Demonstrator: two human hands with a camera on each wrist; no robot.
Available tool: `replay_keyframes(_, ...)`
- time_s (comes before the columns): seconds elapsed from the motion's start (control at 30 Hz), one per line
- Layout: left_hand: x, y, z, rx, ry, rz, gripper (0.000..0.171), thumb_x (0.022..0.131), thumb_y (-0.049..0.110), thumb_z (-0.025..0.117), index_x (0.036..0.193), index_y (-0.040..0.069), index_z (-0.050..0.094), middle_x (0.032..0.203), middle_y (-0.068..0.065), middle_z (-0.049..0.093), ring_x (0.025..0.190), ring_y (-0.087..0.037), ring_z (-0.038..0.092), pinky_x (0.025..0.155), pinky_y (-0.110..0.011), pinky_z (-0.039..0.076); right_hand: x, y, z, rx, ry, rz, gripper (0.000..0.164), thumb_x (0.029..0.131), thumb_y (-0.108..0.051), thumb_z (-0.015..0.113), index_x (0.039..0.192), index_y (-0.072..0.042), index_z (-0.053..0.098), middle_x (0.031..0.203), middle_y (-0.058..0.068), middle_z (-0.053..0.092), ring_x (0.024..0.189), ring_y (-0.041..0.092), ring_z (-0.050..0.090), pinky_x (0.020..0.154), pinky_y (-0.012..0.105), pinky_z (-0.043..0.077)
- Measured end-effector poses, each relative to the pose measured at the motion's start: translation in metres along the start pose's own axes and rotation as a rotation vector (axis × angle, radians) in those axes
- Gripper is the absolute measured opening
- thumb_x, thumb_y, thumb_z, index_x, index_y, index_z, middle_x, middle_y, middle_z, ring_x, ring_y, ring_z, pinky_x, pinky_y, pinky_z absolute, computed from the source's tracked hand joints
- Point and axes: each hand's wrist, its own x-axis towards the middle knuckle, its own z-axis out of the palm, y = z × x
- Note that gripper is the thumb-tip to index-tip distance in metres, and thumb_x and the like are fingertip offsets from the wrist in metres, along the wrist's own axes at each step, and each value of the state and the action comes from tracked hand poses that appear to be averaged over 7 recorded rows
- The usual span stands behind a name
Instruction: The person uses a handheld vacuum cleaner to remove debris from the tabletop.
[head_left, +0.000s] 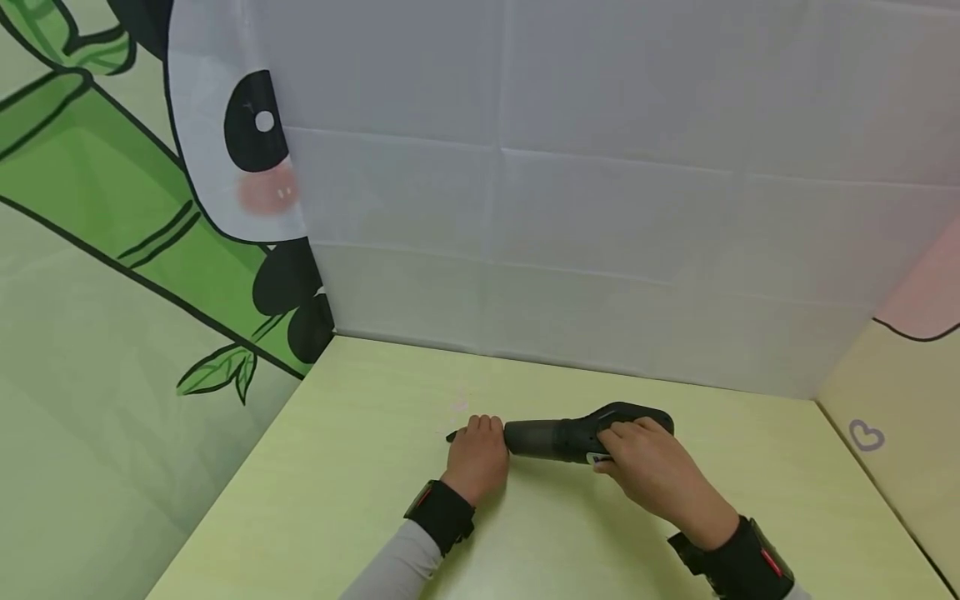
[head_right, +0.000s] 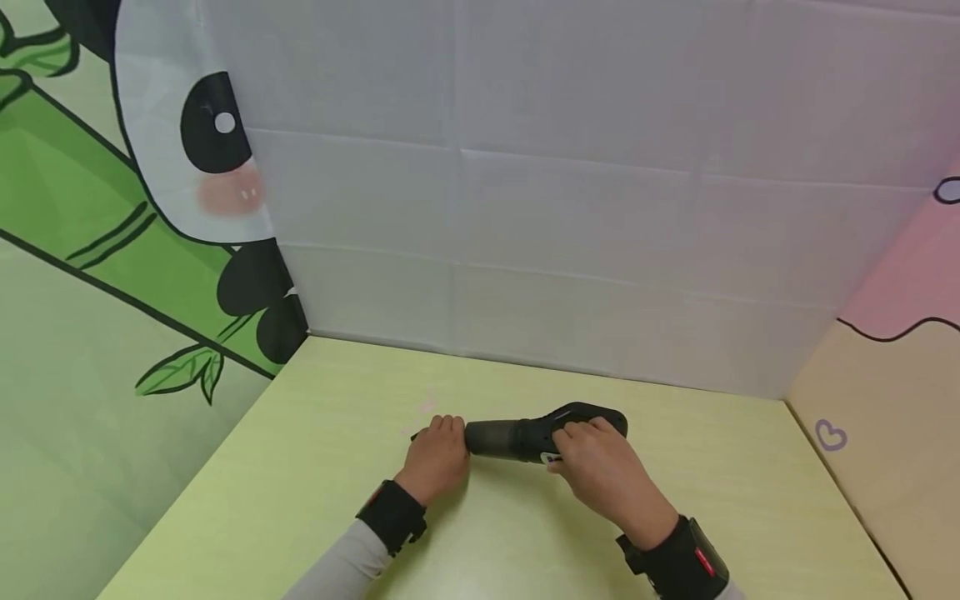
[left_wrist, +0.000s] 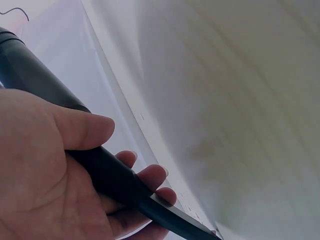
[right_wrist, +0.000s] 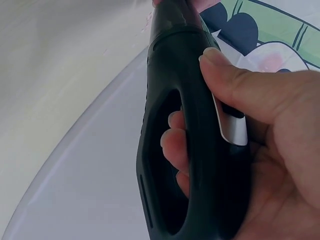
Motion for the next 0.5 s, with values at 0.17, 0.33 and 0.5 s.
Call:
replay_keyframes(0.17,0.0035,-0.0014,0.0016,-0.005,-0.011,0.005,0.016,0.095,0.014,0.065,0.094,0.001,0.056,0.086,-0.012,0.055,0.085,-0.027,0.055,0.072,-0.036,0.053,0.0008,0.0004,0.0012,-0.004,0.01,0.005,0.038,0.08,-0.035,0.086,0.099,-0.005,0.073,0.088,0.003,0.07,0.085,0.021,0.069,0.084,0.041,0.053)
replay_keyframes(0.33,0.0043,-0.002,0.0012,-0.004,-0.021,0.003,0.016,0.096,0.014,0.064,0.097,0.0,0.057,0.088,-0.013,0.056,0.086,-0.027,0.056,0.073,-0.036,0.053,0.0015,-0.0001,0.002,0.006,0.016,0.013,0.037,0.079,-0.034,0.086,0.098,-0.006,0.073,0.088,0.003,0.07,0.085,0.02,0.069,0.084,0.041,0.053)
replay_keyframes(0.5,0.0031,-0.0033,0.0008,-0.007,-0.005,0.009,0.016,0.096,0.015,0.065,0.095,0.001,0.056,0.087,-0.013,0.055,0.085,-0.028,0.055,0.073,-0.036,0.053,0.0016,-0.001,0.0021,0.0,0.004,0.018,0.037,0.079,-0.034,0.086,0.099,-0.006,0.073,0.089,0.003,0.07,0.086,0.021,0.069,0.084,0.041,0.053)
